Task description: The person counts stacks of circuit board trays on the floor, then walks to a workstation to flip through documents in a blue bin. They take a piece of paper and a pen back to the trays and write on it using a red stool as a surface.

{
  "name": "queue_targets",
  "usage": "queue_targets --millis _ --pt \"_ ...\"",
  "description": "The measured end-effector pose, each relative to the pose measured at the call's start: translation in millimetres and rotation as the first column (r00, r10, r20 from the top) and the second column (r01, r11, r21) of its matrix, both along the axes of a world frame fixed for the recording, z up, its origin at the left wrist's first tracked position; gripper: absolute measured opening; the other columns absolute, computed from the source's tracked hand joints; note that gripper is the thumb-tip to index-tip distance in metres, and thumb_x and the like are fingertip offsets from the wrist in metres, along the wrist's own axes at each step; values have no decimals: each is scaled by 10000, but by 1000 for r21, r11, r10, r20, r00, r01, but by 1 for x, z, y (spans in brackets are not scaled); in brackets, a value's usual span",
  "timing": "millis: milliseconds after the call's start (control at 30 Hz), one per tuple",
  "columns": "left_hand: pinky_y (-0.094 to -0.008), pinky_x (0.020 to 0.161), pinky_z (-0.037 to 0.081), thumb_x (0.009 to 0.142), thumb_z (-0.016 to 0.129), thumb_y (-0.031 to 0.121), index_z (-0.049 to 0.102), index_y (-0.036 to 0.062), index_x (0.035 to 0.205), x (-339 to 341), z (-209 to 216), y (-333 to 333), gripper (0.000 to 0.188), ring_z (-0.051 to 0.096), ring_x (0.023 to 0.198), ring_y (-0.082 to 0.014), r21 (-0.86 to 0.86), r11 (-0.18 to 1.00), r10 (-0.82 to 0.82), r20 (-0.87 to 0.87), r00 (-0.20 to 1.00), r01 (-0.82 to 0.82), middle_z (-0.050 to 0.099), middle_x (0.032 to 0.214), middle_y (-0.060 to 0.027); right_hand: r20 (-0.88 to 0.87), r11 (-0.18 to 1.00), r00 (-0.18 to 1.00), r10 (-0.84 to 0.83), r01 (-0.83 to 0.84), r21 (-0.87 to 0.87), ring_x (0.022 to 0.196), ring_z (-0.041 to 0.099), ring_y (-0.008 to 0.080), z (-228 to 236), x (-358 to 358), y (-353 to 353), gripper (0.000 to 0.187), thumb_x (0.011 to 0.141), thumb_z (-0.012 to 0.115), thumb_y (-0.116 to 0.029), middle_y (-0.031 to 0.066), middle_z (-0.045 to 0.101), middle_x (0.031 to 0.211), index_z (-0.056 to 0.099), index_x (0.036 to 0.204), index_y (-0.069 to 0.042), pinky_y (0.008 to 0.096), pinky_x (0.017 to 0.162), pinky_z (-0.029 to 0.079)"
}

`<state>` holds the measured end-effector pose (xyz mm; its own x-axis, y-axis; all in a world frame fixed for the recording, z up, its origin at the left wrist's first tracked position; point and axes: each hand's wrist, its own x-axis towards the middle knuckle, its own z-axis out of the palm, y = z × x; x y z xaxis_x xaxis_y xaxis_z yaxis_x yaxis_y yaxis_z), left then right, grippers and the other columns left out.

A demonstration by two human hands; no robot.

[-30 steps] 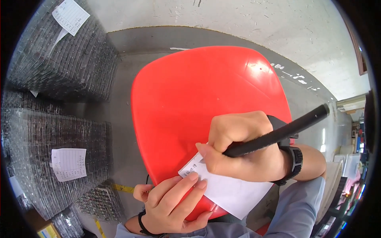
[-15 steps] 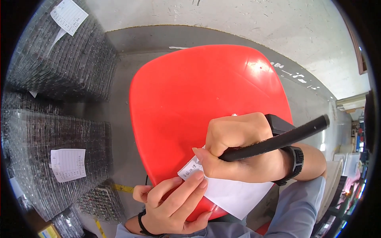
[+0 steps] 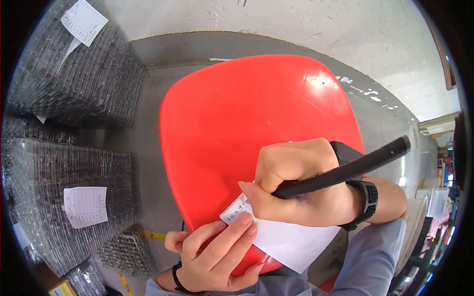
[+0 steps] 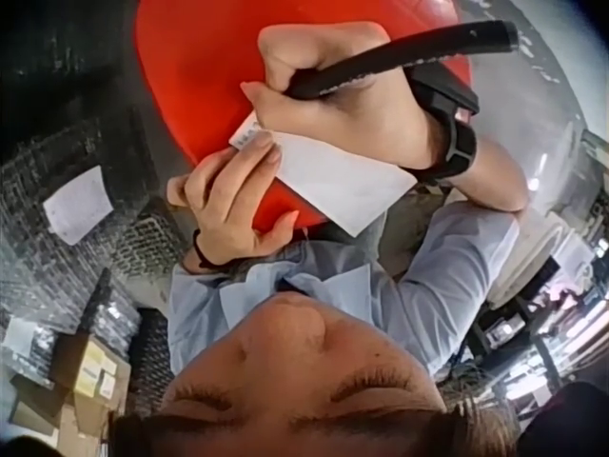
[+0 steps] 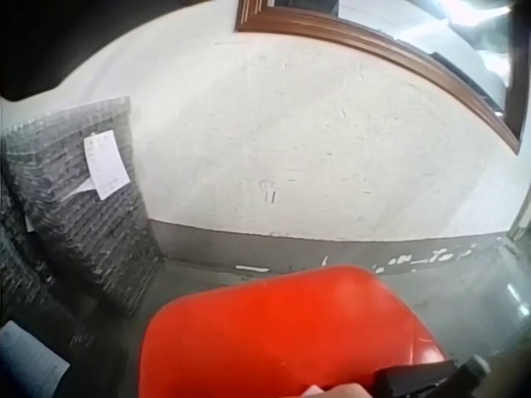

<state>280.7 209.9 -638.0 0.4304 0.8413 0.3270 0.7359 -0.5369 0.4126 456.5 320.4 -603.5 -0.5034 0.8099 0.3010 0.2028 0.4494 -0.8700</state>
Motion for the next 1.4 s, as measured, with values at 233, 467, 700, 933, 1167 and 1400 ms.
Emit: queue_targets --millis 233,467,700,933,1167,1400 --pt "-388 835 245 698 566 548 635 99 1009 1 -2 -1 550 402 987 -193 -2 1000 12 -1 1000 -12 531 1131 10 0 999 999 -39 39 -9 404 457 133 -1 0 -1 308 682 679 27 31 465 497 422 529 -47 235 366 294" --pt "-389 839 241 702 558 545 631 99 1007 0 -1 1 545 405 984 -196 16 1000 -8 13 1000 8 532 1127 7 34 1000 999 -13 12 18 405 456 134 1 0 0 305 693 673 16 20 458 496 425 529 -54 240 368 293" --pt "-389 834 251 705 563 533 627 97 1003 0 -3 1 532 406 977 -208 33 999 3 4 1000 -3 534 1128 -1 22 1000 1000 -12 12 -13 411 469 131 -1 3 1 301 686 677 36 28 471 502 431 535 -51 237 370 301" --pt "-386 832 256 713 557 529 623 99 1005 0 0 0 524 404 969 -206 3 1000 1 -4 1000 -1 539 1134 -5 32 1000 999 -15 15 23 414 483 122 -1 8 4 300 681 684 48 36 488 507 440 536 -48 231 370 309" --pt "-388 833 253 718 549 533 619 104 1008 2 -2 1 522 402 969 -203 10 1000 16 27 1000 -16 541 1134 -4 20 1000 1000 17 -17 18 413 485 120 -1 6 5 291 684 688 41 41 494 508 449 542 -44 226 370 313" --pt "-391 838 249 720 550 532 619 113 1011 1 0 1 514 398 976 -201 14 1000 3 3 1000 -3 533 1141 -2 20 1000 1000 16 -17 11 411 484 128 -2 6 4 282 682 688 40 43 490 508 454 552 -47 229 368 311"
